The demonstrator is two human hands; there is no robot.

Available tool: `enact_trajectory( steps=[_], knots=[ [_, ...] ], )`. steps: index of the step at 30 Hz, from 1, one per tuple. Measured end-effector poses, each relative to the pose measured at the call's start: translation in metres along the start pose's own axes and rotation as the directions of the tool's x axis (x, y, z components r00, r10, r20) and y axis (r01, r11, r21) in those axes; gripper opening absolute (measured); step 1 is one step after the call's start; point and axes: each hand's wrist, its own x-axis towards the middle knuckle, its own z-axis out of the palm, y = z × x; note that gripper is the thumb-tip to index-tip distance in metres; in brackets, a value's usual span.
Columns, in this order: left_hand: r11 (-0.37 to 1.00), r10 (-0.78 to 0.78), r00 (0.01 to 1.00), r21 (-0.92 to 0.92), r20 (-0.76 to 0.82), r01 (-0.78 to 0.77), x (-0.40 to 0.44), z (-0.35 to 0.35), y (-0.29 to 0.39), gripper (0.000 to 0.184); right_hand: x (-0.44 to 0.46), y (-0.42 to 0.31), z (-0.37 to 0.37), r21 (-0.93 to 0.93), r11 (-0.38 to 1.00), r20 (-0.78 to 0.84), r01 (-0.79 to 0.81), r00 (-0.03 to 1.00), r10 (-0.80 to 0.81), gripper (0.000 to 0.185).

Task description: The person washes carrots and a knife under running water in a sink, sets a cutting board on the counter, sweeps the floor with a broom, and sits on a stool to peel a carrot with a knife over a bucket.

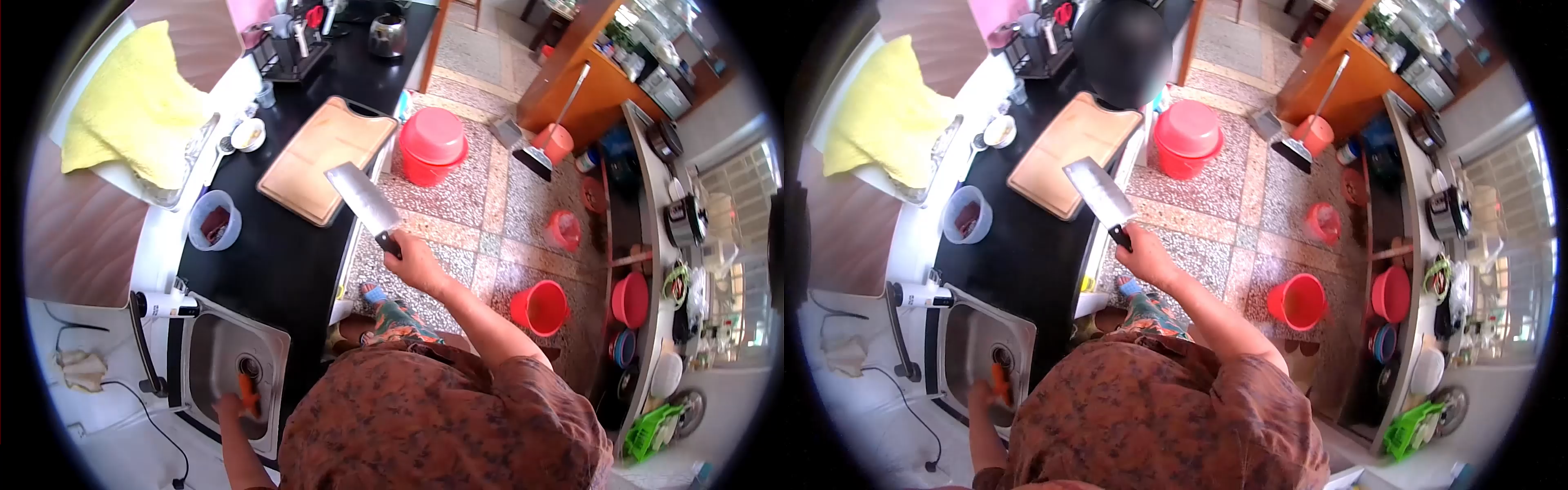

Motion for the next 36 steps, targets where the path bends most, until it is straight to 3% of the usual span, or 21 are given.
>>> enact_trajectory(
  steps=[2, 3, 4, 5, 9, 10, 11, 12, 14, 15, 16, 17, 18, 20, 24, 28, 29, 31, 32, 34, 36],
  knots=[
    [0.941, -0.272, 0.949, -0.249, -0.159, 0.228, 0.002, -0.002, -0.003, 0.025, -0.032, 0.012, -0.002, 0.007, 0.997, -0.035, -0.079, 0.996, 0.079, 0.025],
    [0.954, -0.244, 0.956, -0.219, -0.16, 0.207, -0.013, -0.021, 0.004, 0.025, -0.048, 0.014, -0.005, 0.018, 0.992, -0.044, -0.122, 0.991, 0.123, 0.026],
    [0.652, -0.188, 0.975, -0.758, -0.116, 0.036, -0.037, -0.053, 0.022, 0.025, -0.062, 0.019, -0.007, 0.021, 0.989, -0.067, -0.149, 0.986, 0.15, 0.026],
    [0.069, -0.111, 0.988, -0.993, -0.103, -0.096, -0.047, -0.074, 0.034, 0.025, -0.073, 0.024, -0.008, 0.032, 0.988, -0.101, -0.15, 0.983, 0.152, 0.026],
    [0.232, -0.243, 0.967, -0.973, -0.073, -0.015, -0.025, -0.029, 0.006, 0.024, -0.106, 0.054, -0.016, 0.066, 0.979, -0.195, -0.193, 0.96, 0.202, 0.026],
    [0.776, -0.234, 0.97, -0.615, -0.071, 0.143, -0.027, -0.029, 0.003, 0.024, -0.113, 0.059, -0.021, 0.09, 0.969, -0.182, -0.232, 0.952, 0.245, 0.026],
    [0.972, -0.231, 0.97, 0.017, -0.079, 0.233, -0.023, -0.034, -0.001, 0.025, -0.12, 0.066, -0.025, 0.102, 0.963, -0.207, -0.25, 0.942, 0.266, 0.026],
    [0.974, -0.216, 0.973, 0.043, -0.085, 0.22, -0.024, -0.047, 0.002, 0.025, -0.127, 0.074, -0.029, 0.116, 0.958, -0.227, -0.261, 0.932, 0.282, 0.026],
    [0.874, -0.333, 0.942, -0.385, -0.035, 0.295, -0.045, -0.078, 0.017, 0.027, -0.141, 0.088, -0.038, 0.136, 0.948, -0.247, -0.288, 0.917, 0.314, 0.026],
    [0.882, -0.33, 0.943, -0.371, -0.044, 0.292, -0.053, -0.093, 0.026, 0.027, -0.147, 0.096, -0.044, 0.148, 0.945, -0.257, -0.293, 0.911, 0.322, 0.026],
    [0.593, -0.193, 0.979, -0.802, -0.061, 0.067, -0.062, -0.108, 0.037, 0.026, -0.154, 0.105, -0.049, 0.144, 0.941, -0.277, -0.307, 0.9, 0.336, 0.026],
    [0.102, -0.074, 0.987, -0.985, -0.145, -0.137, -0.069, -0.123, 0.051, 0.025, -0.162, 0.115, -0.055, 0.141, 0.935, -0.295, -0.325, 0.888, 0.353, 0.026],
    [0.12, -0.066, 0.987, -0.983, -0.146, -0.137, -0.072, -0.143, 0.071, 0.025, -0.171, 0.126, -0.062, 0.137, 0.923, -0.299, -0.359, 0.874, 0.384, 0.027],
    [0.155, 0.025, 0.931, -0.919, -0.364, -0.363, -0.067, -0.192, 0.134, 0.023, -0.192, 0.144, -0.083, 0.149, 0.909, -0.316, -0.389, 0.852, 0.417, 0.027],
    [0.121, 0.29, 0.859, -0.874, -0.422, -0.471, -0.052, -0.28, 0.306, 0.036, -0.246, 0.196, -0.128, 0.155, 0.858, -0.344, -0.489, 0.788, 0.511, 0.029],
    [0.19, 0.608, 0.744, -0.86, -0.277, -0.475, -0.034, -0.334, 0.508, 0.038, -0.304, 0.233, -0.179, 0.27, 0.749, -0.35, -0.605, 0.663, 0.662, 0.032],
    [0.229, 0.697, 0.687, -0.845, -0.205, -0.484, -0.03, -0.342, 0.556, 0.037, -0.318, 0.238, -0.192, 0.345, 0.684, -0.311, -0.643, 0.609, 0.73, 0.033],
    [0.261, 0.823, 0.56, -0.818, -0.089, -0.513, -0.033, -0.349, 0.651, 0.037, -0.35, 0.27, -0.198, 0.361, 0.713, -0.414, -0.601, 0.582, 0.7, 0.027],
    [0.254, 0.874, 0.484, -0.813, -0.038, -0.523, -0.036, -0.35, 0.695, 0.037, -0.363, 0.285, -0.203, 0.483, 0.632, -0.362, -0.606, 0.518, 0.775, 0.023],
    [0.313, 0.901, 0.411, -0.863, 0.138, -0.397, -0.05, -0.347, 0.773, 0.037, -0.38, 0.284, -0.227, 0.746, 0.434, -0.234, -0.505, 0.411, 0.881, 0.014],
    [0.342, 0.914, 0.316, -0.904, 0.255, -0.257, -0.053, -0.334, 0.839, 0.034, -0.397, 0.29, -0.239, 0.781, 0.414, -0.254, -0.468, 0.367, 0.895, 0.013]
  ],
)
